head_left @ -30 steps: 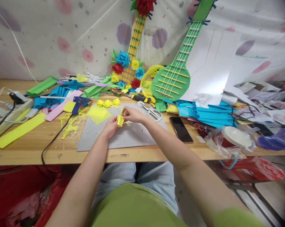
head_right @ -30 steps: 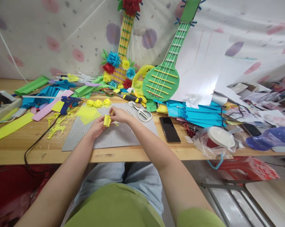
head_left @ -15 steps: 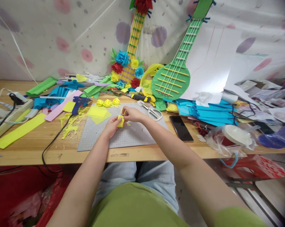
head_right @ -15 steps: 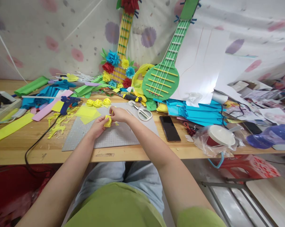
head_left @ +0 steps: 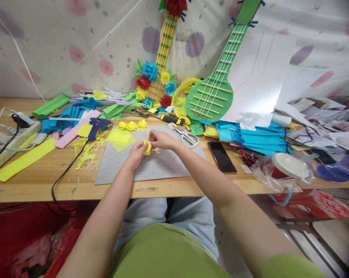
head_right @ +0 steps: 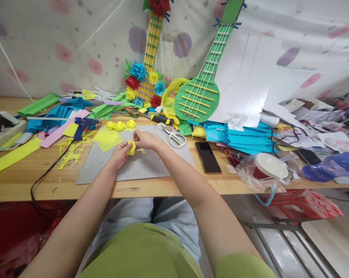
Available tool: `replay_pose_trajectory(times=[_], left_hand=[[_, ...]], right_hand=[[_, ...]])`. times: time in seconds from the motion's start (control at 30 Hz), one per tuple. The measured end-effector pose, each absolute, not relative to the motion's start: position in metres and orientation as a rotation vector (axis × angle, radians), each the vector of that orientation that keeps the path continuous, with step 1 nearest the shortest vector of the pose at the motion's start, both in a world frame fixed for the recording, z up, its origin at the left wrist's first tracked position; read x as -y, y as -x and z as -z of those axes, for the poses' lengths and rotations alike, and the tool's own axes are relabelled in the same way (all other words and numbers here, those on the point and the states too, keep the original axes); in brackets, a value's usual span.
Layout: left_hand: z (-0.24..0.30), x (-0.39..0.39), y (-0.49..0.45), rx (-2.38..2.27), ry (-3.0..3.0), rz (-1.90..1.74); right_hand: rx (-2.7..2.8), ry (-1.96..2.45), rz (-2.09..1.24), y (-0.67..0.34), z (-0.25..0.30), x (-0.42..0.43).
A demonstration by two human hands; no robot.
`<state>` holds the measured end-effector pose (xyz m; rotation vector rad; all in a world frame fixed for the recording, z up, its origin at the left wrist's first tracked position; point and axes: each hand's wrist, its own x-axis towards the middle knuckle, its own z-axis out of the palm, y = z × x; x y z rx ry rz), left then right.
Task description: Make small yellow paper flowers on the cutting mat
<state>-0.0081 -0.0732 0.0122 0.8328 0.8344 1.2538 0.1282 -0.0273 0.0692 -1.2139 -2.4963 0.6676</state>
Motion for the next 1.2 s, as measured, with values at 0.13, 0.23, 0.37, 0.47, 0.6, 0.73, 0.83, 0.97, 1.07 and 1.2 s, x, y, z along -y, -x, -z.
replay_pose_trajectory(times=[0.13, 0.23, 0.37, 0.47, 0.6, 0.73, 0.83, 0.97, 1.07, 1.2], left_hand=[[-0.014, 0.073, 0.007, -0.874, -0.792, -1.279], [-0.014, 0.073, 0.007, -0.896, -0.802, -1.304], [-0.013, 0.074, 0.007, -0.908, -0.864, -1.321], [-0.013, 0.074, 0.006, -0.917, -0.890, -1.319], [-0.011, 0.074, 0.007, -0.919, -0.918, -1.304], [-0.008, 0.072, 0.007, -0.921, -0.944, -1.296], [-0.007, 0.072, 0.008, -0.923, -0.945, -1.294], [-0.008, 0.072, 0.006, -0.969, -0.941, -1.317], [-0.007, 0.071, 0.004, -1.060, -0.904, -1.418], [-0.004, 0.069, 0.002, -1.143, -0.896, -1.475]], right_hand=[[2.437, 1.252, -0.653, -0.128, -0.069, 0.029], [2.305, 1.290, -0.701, -0.127, -0.065, 0.032], [2.072, 1.275, -0.930, -0.125, -0.052, 0.031], [1.941, 1.259, -1.017, -0.124, -0.040, 0.026], [1.864, 1.219, -1.062, -0.124, -0.031, 0.022], [1.829, 1.139, -1.104, -0.125, -0.030, 0.022], [1.832, 1.124, -1.115, -0.125, -0.029, 0.021], [1.813, 1.139, -1.159, -0.125, -0.030, 0.021], [1.791, 1.088, -1.255, -0.124, -0.030, 0.021], [1.780, 1.028, -1.328, -0.123, -0.029, 0.021]])
